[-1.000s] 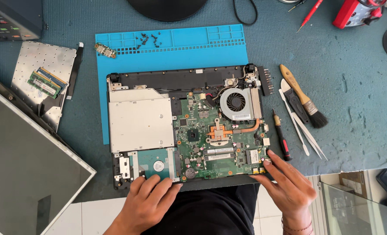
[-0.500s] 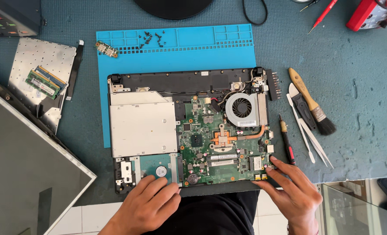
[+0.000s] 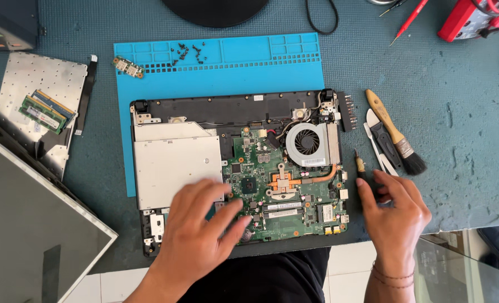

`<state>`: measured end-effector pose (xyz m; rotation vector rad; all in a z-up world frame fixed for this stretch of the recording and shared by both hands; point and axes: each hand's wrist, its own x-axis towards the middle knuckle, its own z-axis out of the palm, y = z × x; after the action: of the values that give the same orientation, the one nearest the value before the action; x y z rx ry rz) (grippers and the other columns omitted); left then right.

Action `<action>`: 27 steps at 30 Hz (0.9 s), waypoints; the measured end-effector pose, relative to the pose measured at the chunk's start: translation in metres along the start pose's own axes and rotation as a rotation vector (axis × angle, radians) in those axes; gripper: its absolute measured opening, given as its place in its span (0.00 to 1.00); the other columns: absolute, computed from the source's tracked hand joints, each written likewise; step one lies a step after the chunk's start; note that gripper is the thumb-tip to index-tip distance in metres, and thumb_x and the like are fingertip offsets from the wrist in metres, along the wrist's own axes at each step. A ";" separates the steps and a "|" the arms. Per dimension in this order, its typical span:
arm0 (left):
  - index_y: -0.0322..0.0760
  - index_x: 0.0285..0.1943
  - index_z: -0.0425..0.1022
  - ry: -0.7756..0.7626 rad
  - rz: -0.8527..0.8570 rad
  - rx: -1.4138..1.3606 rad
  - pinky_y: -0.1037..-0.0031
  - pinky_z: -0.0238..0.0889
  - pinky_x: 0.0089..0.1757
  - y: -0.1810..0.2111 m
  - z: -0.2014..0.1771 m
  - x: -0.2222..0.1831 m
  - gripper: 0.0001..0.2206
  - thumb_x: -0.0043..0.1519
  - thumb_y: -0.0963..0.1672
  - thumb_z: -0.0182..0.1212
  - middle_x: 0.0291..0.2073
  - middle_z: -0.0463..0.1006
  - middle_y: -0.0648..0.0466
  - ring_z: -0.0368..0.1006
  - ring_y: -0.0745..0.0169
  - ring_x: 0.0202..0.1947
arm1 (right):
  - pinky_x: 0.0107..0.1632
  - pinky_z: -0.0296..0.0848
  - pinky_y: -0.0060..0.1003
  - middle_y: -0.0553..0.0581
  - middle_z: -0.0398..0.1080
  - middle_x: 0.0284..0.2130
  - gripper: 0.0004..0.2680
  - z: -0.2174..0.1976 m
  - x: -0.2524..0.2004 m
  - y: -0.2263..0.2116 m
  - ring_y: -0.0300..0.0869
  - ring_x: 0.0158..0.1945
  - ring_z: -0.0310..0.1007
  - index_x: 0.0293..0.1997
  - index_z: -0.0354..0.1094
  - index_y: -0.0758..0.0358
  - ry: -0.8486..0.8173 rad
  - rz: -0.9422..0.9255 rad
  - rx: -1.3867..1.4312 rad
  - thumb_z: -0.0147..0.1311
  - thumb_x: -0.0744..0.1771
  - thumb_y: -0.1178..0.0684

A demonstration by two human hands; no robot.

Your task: The person installs a hard drive into a disassembled laptop chassis and secures it with screws. They then attach a cooling fan assembly and fasten it to the motherboard using a screwdriver. The work is performed on a blue anti-static mat with various tools and parts nearby.

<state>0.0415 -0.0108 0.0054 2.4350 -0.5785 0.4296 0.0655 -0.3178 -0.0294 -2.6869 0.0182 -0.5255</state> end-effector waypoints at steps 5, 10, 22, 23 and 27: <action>0.37 0.51 0.72 -0.020 -0.190 0.086 0.53 0.60 0.53 -0.004 0.008 0.001 0.17 0.58 0.49 0.61 0.51 0.68 0.46 0.63 0.44 0.56 | 0.34 0.67 0.31 0.55 0.70 0.34 0.08 0.010 0.009 -0.005 0.38 0.28 0.65 0.45 0.76 0.67 -0.014 -0.007 -0.021 0.66 0.64 0.59; 0.38 0.54 0.72 -0.065 -0.244 0.132 0.53 0.58 0.55 -0.006 0.013 -0.003 0.19 0.58 0.50 0.61 0.53 0.68 0.49 0.65 0.47 0.57 | 0.34 0.65 0.31 0.56 0.71 0.36 0.06 0.017 0.015 -0.007 0.40 0.29 0.67 0.44 0.77 0.66 -0.004 -0.014 -0.002 0.65 0.65 0.60; 0.41 0.53 0.74 -0.052 -0.296 0.136 0.53 0.58 0.54 -0.008 0.015 -0.004 0.18 0.57 0.50 0.61 0.51 0.72 0.53 0.65 0.49 0.58 | 0.35 0.68 0.32 0.55 0.69 0.33 0.04 0.016 0.017 -0.007 0.38 0.29 0.66 0.39 0.74 0.66 -0.038 0.038 -0.037 0.62 0.64 0.59; 0.41 0.52 0.74 -0.038 -0.296 0.127 0.56 0.59 0.53 -0.008 0.013 -0.002 0.16 0.57 0.48 0.60 0.50 0.73 0.54 0.66 0.50 0.56 | 0.36 0.69 0.33 0.55 0.69 0.33 0.04 0.016 0.017 -0.007 0.39 0.29 0.66 0.39 0.73 0.66 -0.043 0.040 -0.036 0.62 0.64 0.59; 0.40 0.48 0.74 -0.017 -0.297 0.104 0.58 0.60 0.50 -0.007 0.010 0.001 0.11 0.58 0.44 0.57 0.47 0.74 0.54 0.68 0.51 0.53 | 0.39 0.68 0.36 0.56 0.69 0.34 0.04 0.018 0.015 -0.004 0.40 0.30 0.66 0.38 0.70 0.65 -0.085 0.101 -0.026 0.60 0.65 0.58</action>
<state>0.0477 -0.0119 -0.0054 2.5723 -0.1982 0.3208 0.0854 -0.3086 -0.0377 -2.7146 0.1376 -0.3817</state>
